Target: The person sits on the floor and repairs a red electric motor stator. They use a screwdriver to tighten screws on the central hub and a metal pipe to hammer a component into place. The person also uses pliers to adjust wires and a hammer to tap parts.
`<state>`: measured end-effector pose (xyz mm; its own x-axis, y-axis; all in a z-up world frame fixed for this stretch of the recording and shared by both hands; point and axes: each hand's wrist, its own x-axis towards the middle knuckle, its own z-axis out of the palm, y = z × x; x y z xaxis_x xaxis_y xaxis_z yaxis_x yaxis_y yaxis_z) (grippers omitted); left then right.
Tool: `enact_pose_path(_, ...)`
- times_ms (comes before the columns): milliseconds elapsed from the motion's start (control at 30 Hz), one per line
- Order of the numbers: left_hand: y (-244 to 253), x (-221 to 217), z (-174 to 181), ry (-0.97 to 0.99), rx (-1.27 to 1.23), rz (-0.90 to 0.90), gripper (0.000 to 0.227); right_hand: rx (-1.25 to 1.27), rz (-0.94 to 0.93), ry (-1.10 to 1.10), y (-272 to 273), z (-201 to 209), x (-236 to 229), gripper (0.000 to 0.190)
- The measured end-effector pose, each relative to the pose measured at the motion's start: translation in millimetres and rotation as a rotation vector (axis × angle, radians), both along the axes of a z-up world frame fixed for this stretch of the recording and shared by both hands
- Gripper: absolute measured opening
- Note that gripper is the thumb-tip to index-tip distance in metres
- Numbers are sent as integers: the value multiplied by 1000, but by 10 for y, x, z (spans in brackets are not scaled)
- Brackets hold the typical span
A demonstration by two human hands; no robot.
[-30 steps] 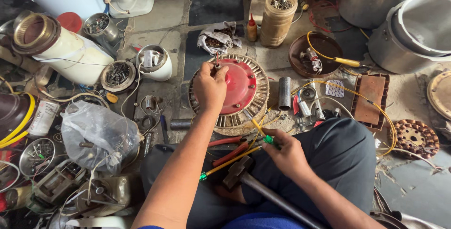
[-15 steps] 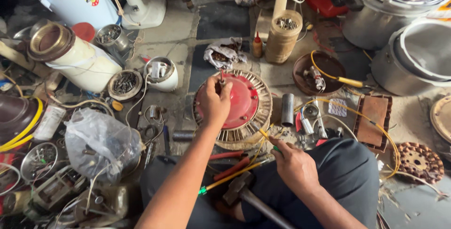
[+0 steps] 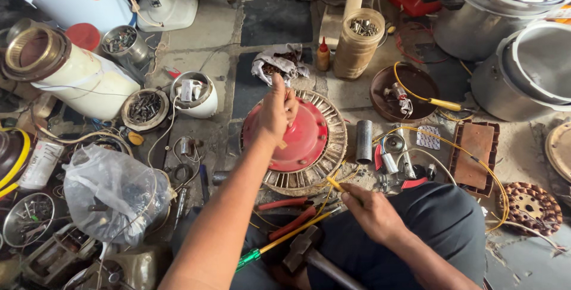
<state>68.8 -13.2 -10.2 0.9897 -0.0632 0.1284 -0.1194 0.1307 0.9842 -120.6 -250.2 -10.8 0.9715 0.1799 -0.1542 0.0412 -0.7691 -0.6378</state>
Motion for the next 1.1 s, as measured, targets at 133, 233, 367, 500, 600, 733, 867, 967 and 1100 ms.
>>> enact_pose_path(133, 68, -112, 79, 13, -59, -34, 71, 44, 63, -37, 167, -16, -79, 42)
enact_pose_path(233, 65, -134, 64, -17, -57, -2, 72, -57, 17, -30, 173, 48, -149, 40)
enact_pose_path(367, 29, -92, 32, -34, -89, -47, 73, 156, -57, -169, 11, -28, -194, 36)
enact_pose_path(500, 76, -311, 150, -110, -107, 59, 65, 418, -207, -201, -81, -228, -133, 32)
enact_pose_path(600, 101, -734, 185, -283, 313, 489, 45, 669, -355, 16, -118, -339, -47, 34)
enact_pose_path(733, 164, -1278, -111, -427, 948, 1003, 42, 779, -403, 68, -119, -282, 181, 35)
enact_pose_path(867, 263, -1223, -617, -31, 769, 824, 46, 613, -385, -36, -74, -35, 872, 32)
enact_pose_path(967, 374, -1062, -793, -52, 756, 748, 48, 699, -327, -146, -15, -25, 1369, 23)
enact_pose_path(1100, 718, -802, -684, 75, 893, 588, 40, 736, -305, -181, -86, -232, 1598, 24)
